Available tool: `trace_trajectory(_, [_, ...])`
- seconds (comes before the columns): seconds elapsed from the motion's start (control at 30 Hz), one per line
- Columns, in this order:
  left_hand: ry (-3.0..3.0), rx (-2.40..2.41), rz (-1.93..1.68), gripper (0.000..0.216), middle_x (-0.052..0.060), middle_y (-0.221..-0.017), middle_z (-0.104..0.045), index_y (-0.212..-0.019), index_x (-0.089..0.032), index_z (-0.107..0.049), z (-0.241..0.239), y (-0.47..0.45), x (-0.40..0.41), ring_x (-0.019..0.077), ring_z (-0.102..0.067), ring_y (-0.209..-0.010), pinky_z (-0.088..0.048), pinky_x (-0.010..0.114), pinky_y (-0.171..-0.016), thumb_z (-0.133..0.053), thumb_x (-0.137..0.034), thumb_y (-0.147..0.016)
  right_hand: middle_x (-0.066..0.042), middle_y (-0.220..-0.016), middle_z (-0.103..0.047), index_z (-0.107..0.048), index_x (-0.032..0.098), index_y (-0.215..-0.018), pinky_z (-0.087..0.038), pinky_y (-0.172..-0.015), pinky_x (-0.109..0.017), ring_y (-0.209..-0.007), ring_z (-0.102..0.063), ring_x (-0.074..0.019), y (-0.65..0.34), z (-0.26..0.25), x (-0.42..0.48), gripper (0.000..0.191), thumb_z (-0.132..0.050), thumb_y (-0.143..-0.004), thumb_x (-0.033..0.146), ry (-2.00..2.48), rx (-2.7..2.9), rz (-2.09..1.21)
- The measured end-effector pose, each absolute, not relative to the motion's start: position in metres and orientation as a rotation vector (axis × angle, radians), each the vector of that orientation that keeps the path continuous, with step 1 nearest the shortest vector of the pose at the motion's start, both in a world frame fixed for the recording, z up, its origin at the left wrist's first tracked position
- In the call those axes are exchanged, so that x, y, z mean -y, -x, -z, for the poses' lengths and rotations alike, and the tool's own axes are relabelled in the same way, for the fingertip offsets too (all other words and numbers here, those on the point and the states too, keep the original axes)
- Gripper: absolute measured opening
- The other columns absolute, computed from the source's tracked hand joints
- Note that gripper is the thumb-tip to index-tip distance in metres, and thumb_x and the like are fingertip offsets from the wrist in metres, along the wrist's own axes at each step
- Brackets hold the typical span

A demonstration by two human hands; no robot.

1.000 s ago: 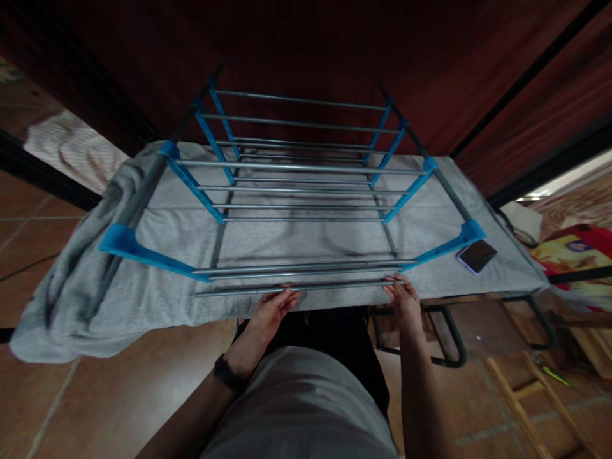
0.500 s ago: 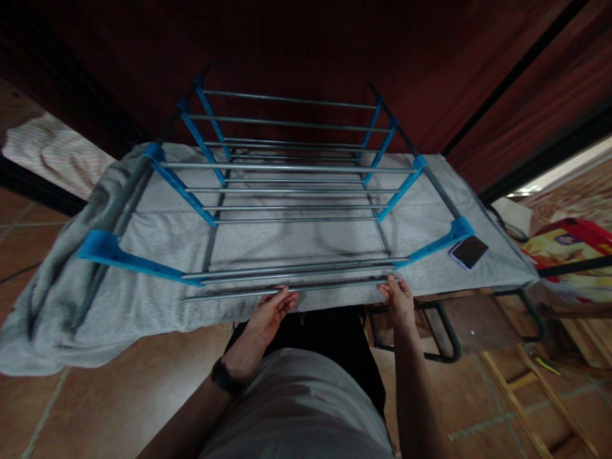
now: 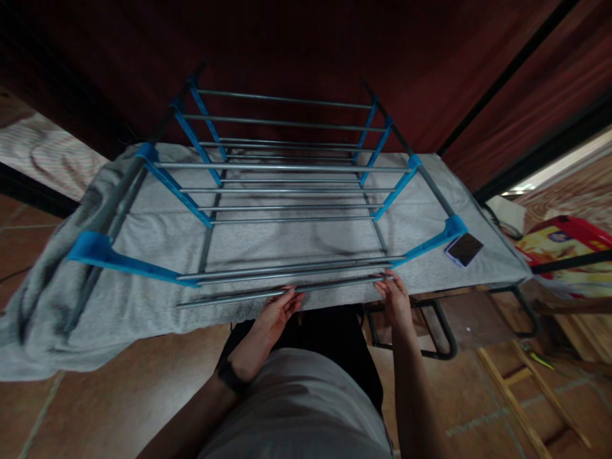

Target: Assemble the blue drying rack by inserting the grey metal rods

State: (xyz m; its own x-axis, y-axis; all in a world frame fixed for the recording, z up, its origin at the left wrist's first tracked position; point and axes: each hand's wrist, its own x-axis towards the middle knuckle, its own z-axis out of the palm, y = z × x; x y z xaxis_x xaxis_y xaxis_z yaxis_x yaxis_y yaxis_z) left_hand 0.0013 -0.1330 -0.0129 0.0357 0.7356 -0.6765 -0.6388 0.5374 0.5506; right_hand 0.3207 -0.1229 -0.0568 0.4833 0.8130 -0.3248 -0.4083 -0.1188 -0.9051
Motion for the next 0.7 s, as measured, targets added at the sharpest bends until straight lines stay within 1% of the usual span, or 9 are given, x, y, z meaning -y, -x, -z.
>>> trace_trajectory(0.1, [-0.111,-1.110,-1.053,0.019,0.003,-0.084,-0.077,-0.092,-0.016,-0.072,0.014,-0.002,0.132,0.0193,-0.075,-0.081,-0.058,0.027,-0.075,-0.081,-0.012,-0.076,0.000,-0.096,-0.074,-0.065,0.025,-0.107,-0.057,-0.087,-0.029,-0.085,-0.069,-0.0130,-0.319,0.052,0.126,0.043,-0.081,-0.068,0.036,1.287,0.392,-1.125])
trace_trajectory(0.2, [-0.116,-1.094,-1.050,0.017,0.004,-0.083,-0.076,-0.089,-0.016,-0.072,0.014,-0.001,0.132,0.0193,-0.075,-0.081,-0.058,0.028,-0.076,-0.082,-0.014,-0.075,-0.002,-0.103,-0.074,-0.065,0.025,-0.103,-0.059,-0.087,-0.030,-0.091,-0.070,-0.0152,-0.314,0.049,0.130,0.039,-0.080,-0.069,0.034,1.269,0.370,-1.186])
trace_trajectory(0.37, [-0.101,-1.098,-1.047,0.016,0.004,-0.083,-0.076,-0.085,-0.015,-0.071,0.015,0.000,0.134,0.0194,-0.074,-0.080,-0.058,0.029,-0.077,-0.083,-0.016,-0.075,-0.001,-0.103,-0.075,-0.067,0.025,-0.097,-0.058,-0.090,-0.029,-0.099,-0.070,-0.0152,-0.289,0.046,0.133,0.035,-0.084,-0.066,0.031,1.165,0.299,-1.298])
trace_trajectory(0.53, [-0.090,-1.097,-1.078,0.018,0.004,-0.080,-0.075,-0.086,-0.015,-0.071,0.017,-0.002,0.135,0.0189,-0.074,-0.078,-0.058,0.029,-0.076,-0.084,-0.012,-0.073,-0.002,-0.100,-0.076,-0.068,0.024,-0.093,-0.060,-0.089,-0.031,-0.094,-0.072,-0.0163,-0.264,0.044,0.134,0.034,-0.087,-0.066,0.034,1.187,0.339,-1.365])
trace_trajectory(0.6, [-0.092,-1.090,-1.069,0.017,0.005,-0.080,-0.075,-0.087,-0.014,-0.071,0.017,-0.002,0.135,0.0188,-0.074,-0.079,-0.058,0.029,-0.076,-0.083,-0.012,-0.074,-0.001,-0.093,-0.075,-0.066,0.023,-0.086,-0.061,-0.086,-0.031,-0.089,-0.073,-0.0162,-0.259,0.045,0.133,0.033,-0.088,-0.064,0.035,1.206,0.324,-1.351])
trace_trajectory(0.7, [-0.086,-1.086,-1.047,0.014,0.006,-0.082,-0.076,-0.084,-0.013,-0.071,0.017,-0.001,0.136,0.0193,-0.074,-0.081,-0.058,0.029,-0.077,-0.081,-0.010,-0.075,0.002,-0.077,-0.072,-0.059,0.023,-0.076,-0.063,-0.078,-0.028,-0.080,-0.073,-0.0160,-0.257,0.047,0.133,0.039,-0.091,-0.061,0.039,1.265,0.293,-1.319])
